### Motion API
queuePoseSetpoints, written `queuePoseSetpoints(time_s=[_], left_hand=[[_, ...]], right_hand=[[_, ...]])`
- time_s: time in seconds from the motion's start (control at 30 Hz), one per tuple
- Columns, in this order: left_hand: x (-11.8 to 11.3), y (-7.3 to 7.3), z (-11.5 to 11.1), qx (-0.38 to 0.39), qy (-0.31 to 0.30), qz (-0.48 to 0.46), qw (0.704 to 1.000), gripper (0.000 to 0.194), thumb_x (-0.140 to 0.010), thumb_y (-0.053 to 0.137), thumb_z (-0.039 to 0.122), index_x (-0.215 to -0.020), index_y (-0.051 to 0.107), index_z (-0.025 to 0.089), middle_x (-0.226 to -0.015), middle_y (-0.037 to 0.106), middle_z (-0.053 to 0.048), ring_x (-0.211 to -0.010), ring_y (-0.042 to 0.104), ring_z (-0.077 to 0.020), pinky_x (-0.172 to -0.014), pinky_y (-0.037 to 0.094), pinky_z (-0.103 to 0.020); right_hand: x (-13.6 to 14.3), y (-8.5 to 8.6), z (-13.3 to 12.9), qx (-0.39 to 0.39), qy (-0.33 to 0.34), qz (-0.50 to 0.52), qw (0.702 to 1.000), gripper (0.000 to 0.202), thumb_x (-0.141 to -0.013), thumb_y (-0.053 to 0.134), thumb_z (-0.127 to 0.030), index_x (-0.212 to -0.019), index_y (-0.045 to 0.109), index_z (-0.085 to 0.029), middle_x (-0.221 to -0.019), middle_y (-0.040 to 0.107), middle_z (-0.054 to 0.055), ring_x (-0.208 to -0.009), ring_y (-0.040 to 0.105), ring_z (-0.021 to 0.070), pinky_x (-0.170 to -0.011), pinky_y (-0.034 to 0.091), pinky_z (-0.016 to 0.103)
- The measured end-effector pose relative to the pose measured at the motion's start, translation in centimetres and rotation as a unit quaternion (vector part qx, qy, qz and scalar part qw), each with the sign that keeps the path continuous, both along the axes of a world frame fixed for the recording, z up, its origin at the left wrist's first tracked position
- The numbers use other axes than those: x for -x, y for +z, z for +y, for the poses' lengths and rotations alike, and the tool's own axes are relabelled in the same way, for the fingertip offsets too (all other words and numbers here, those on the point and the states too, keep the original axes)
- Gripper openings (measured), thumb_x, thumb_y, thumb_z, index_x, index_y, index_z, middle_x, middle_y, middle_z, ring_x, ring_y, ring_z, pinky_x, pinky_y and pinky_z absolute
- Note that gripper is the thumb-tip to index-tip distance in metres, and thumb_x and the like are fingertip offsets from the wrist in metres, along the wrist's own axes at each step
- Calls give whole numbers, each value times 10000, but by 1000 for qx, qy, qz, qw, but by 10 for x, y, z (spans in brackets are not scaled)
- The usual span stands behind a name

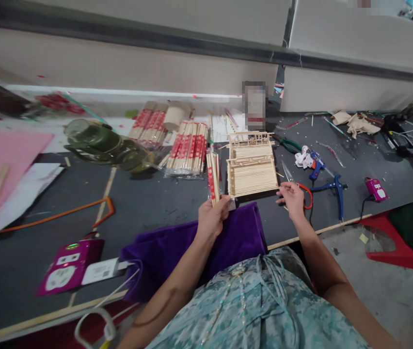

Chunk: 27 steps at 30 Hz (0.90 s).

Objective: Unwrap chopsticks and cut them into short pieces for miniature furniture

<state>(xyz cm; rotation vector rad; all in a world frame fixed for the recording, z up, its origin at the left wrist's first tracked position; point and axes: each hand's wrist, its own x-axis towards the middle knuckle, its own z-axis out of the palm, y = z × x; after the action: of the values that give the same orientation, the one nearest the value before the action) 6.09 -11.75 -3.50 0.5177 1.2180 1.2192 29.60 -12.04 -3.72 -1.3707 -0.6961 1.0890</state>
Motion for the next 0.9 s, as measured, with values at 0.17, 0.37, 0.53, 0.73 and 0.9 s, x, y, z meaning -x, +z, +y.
queuePoseSetpoints(time_s=[0.17,0.37,0.53,0.73,0.9], left_hand=[[0,0,0,-1,0,1,1000,320,-641,800,355,-710,545,172,-419,309,135,-336,218,-19,-348,149,-169],[1,-1,0,0,1,-2,1000,341,-629,815,365,-709,548,169,-419,309,134,-337,220,-18,-348,152,-170],[0,0,0,4,4,1,1000,337,-627,814,361,-710,551,166,-415,311,136,-341,218,-18,-345,157,-165],[0,0,0,3,3,-4,1000,342,-628,816,363,-707,547,166,-417,316,134,-342,219,-17,-346,156,-164],[2,0,0,7,3,-18,1000,352,-613,834,359,-704,560,159,-413,319,133,-348,213,-14,-346,153,-161]], right_hand=[[-12,-3,3,-17,47,-109,993,201,-703,775,-307,-867,752,-192,-723,688,0,-629,634,133,-413,487,184],[-20,3,1,-72,85,-266,957,115,-812,699,-304,-884,762,-241,-836,687,13,-701,622,153,-555,500,236],[-25,7,5,-153,119,-390,900,126,-890,628,-296,-855,727,-228,-896,698,52,-866,652,202,-798,520,325],[-29,6,6,-168,147,-431,874,147,-934,586,-290,-887,710,-225,-888,699,54,-829,656,193,-748,510,312],[-30,8,7,-168,155,-439,869,154,-939,582,-291,-888,707,-216,-881,695,54,-795,647,188,-722,505,304]])
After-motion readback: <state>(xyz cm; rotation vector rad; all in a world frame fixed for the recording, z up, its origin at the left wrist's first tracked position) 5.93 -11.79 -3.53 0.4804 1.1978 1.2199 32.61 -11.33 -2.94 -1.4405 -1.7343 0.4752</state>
